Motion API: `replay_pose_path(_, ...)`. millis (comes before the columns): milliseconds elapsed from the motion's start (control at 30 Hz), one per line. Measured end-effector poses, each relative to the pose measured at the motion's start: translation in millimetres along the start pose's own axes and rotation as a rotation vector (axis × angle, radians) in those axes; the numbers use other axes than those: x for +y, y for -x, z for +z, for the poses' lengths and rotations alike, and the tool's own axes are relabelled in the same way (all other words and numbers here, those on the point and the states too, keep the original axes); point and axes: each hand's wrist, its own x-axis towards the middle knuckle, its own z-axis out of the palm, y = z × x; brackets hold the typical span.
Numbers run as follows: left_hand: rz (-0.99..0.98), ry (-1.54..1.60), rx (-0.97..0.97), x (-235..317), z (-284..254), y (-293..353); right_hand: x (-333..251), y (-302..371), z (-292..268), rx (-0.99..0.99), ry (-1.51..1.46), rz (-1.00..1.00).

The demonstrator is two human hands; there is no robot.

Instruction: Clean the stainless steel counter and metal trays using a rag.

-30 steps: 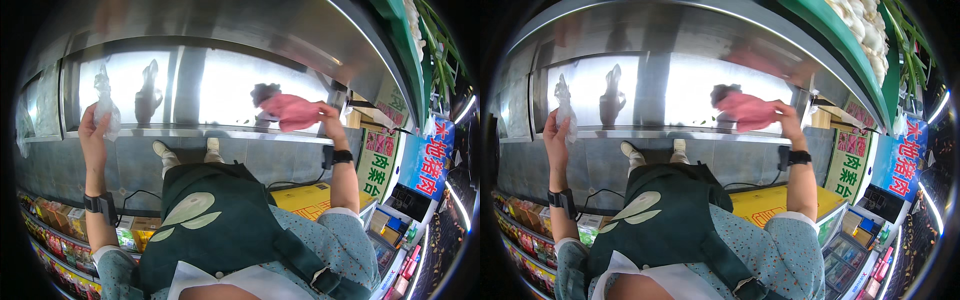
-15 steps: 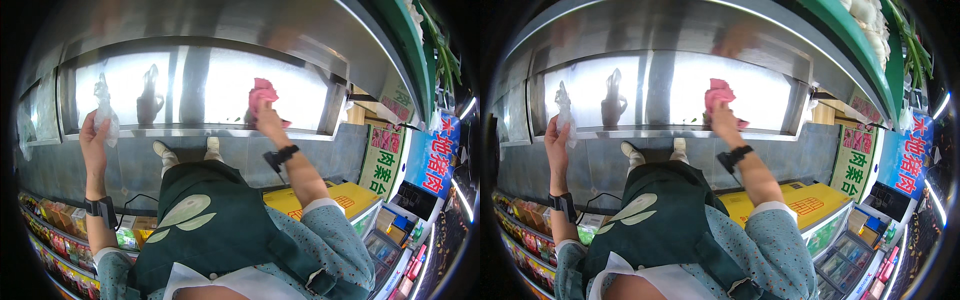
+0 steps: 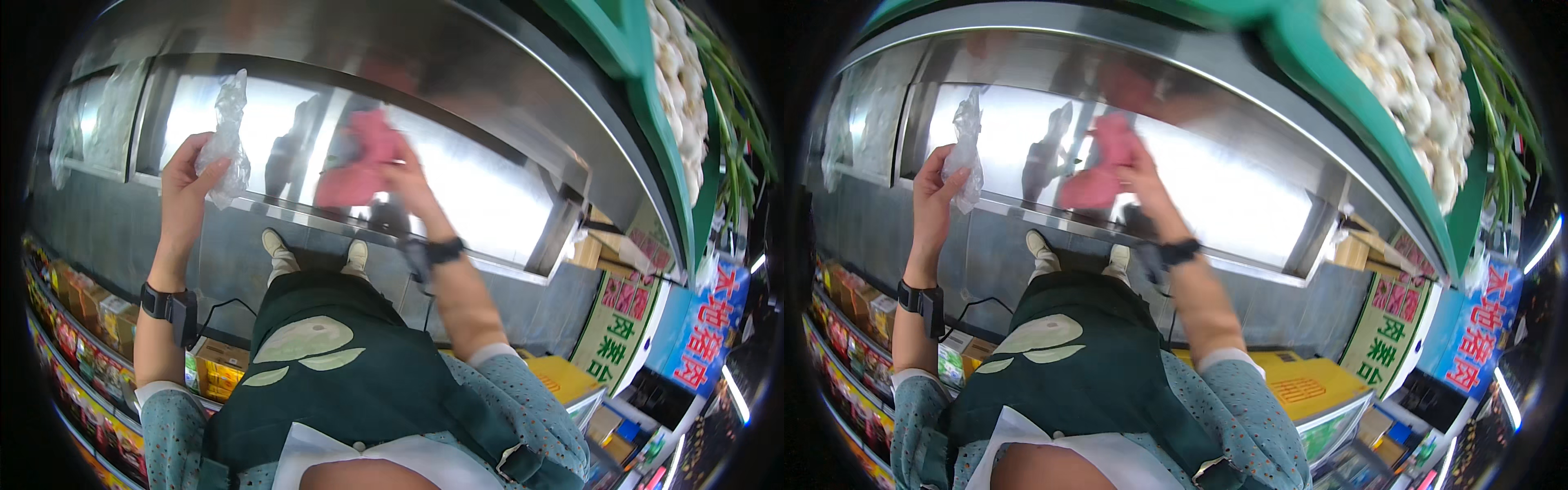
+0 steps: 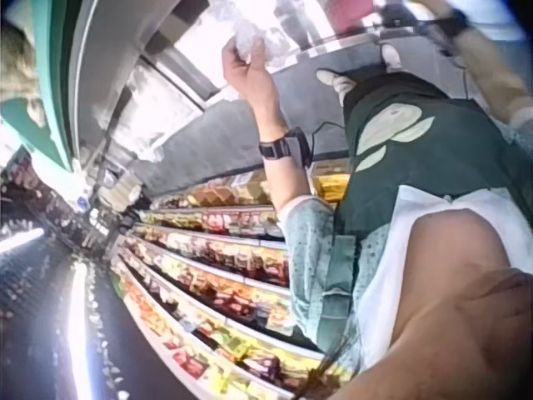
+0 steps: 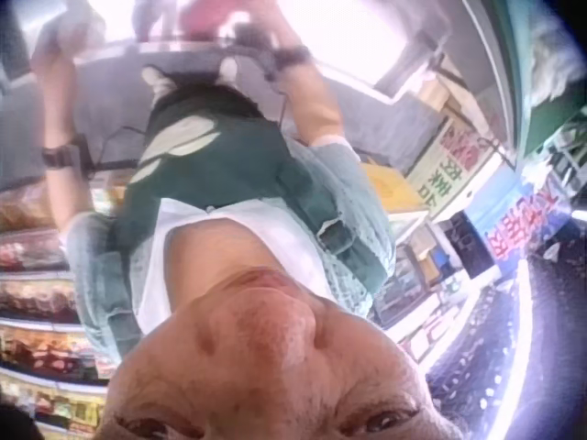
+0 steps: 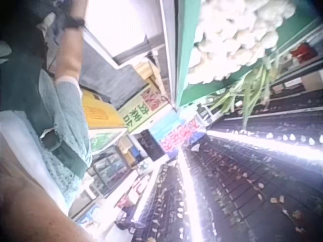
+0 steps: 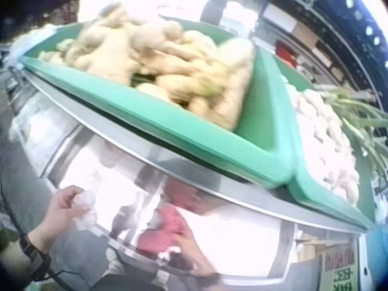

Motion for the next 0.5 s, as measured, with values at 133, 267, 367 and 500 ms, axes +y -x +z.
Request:
replay_pose_path(133,-0.02,0.009,0.128,-10.2,-28.7,15.0,-62.3,42.9,-140.7,0.257,0.294,0.104)
replay_pose_path(267,-0.072,-0.016,0.231,-29.3,-51.7,34.5,-61.4,17.2,-202.1,0.638,0.922,-0.061)
replay_pose_path(367,-0.094,-0.043,0.259,-43.3,-63.6,41.7,-32.1,-56.2,-153.6,0.745,1.532,-0.212)
replay_pose_path(500,-0.093,0.017,0.246,-34.3,-57.6,33.5,-1.8,-122.7,-58.6,0.404,1.747,0.076)
